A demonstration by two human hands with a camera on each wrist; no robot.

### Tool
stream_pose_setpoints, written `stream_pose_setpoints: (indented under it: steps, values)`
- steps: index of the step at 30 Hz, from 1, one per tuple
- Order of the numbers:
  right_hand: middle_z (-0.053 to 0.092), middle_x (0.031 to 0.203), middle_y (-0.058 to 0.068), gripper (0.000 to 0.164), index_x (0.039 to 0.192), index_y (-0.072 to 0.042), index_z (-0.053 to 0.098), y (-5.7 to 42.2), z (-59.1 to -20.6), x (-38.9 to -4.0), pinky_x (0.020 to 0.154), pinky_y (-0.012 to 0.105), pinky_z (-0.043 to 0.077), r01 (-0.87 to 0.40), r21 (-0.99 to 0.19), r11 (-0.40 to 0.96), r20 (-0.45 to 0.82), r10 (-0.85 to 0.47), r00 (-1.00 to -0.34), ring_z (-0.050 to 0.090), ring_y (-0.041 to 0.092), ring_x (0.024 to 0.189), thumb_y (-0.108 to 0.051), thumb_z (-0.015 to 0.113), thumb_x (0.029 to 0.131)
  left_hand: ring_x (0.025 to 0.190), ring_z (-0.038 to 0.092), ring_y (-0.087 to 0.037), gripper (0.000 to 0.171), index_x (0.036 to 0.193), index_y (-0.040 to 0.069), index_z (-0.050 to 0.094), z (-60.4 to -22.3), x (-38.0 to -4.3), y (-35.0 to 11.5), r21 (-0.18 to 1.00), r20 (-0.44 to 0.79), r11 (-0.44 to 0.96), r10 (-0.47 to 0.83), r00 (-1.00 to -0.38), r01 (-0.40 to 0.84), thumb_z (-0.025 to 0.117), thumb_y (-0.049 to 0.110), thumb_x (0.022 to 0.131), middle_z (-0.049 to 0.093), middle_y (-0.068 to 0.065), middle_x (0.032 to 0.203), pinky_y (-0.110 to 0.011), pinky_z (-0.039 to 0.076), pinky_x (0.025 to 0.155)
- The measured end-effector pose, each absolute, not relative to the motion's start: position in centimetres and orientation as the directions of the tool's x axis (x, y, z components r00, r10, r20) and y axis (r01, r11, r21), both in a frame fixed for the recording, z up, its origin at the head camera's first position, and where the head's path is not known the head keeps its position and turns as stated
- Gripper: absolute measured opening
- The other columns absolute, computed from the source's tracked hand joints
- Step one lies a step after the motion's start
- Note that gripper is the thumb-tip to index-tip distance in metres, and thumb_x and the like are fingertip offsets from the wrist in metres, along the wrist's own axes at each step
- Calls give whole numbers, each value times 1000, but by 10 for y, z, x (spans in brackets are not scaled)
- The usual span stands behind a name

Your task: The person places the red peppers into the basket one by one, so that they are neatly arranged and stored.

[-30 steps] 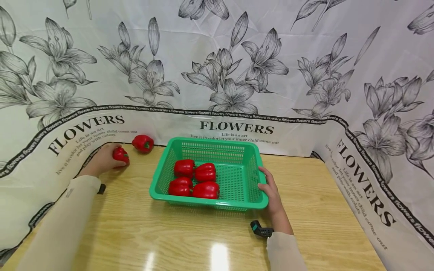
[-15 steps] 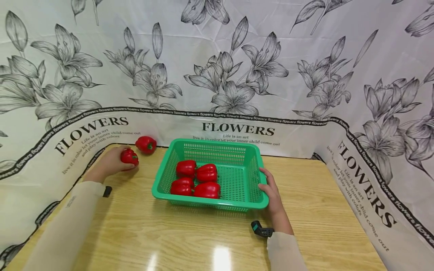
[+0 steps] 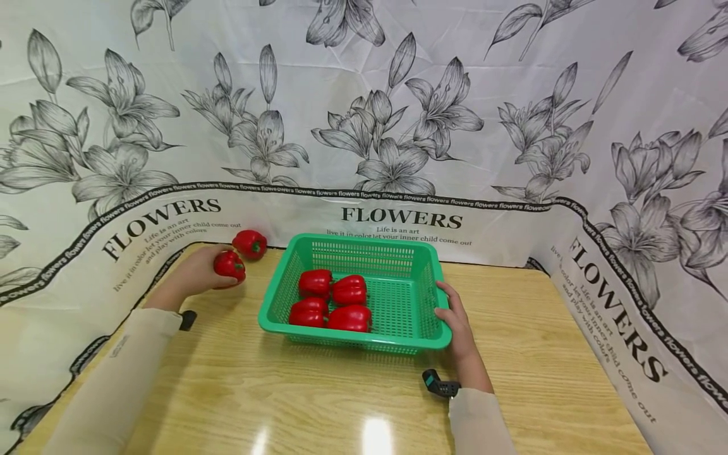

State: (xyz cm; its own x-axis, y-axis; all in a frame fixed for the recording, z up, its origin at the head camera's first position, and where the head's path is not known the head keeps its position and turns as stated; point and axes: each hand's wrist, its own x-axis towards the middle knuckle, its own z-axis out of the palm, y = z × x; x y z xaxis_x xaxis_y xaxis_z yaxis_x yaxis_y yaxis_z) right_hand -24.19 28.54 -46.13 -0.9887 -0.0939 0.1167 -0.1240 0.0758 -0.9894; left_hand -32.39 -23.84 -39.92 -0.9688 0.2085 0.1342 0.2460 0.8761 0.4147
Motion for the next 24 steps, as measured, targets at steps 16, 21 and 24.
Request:
stream_pose_setpoints:
  steps: [16, 21, 24]
  values:
    - [18, 146, 10, 52, 142, -27, 20, 287, -462, -243, 82, 22, 44, -113, -991, 72, 105, -98, -990, 33, 25, 117, -21, 31, 92, 94, 53, -24, 65, 125, 14, 48, -357, -303, -200, 381, 134, 868, 288, -948, 317, 74, 36, 69, 57, -10, 105, -39, 48, 78]
    - [18, 146, 10, 52, 142, -27, 20, 288, -463, -243, 82, 23, 45, -109, -991, 73, 102, -94, -990, 34, 25, 117, -21, 32, 92, 93, 54, -22, 61, 121, 15, 50, -346, -297, -187, 398, 158, 841, 331, -930, 367, 75, 33, 68, 58, -7, 104, -36, 49, 76]
    - [18, 146, 10, 52, 142, -28, 21, 289, -464, -244, 82, 23, 45, -108, -991, 76, 101, -87, -991, 35, 24, 116, -22, 33, 92, 92, 55, -21, 61, 120, 14, 51, -339, -293, -177, 401, 181, 824, 357, -916, 401, 75, 34, 68, 57, -5, 105, -36, 49, 75]
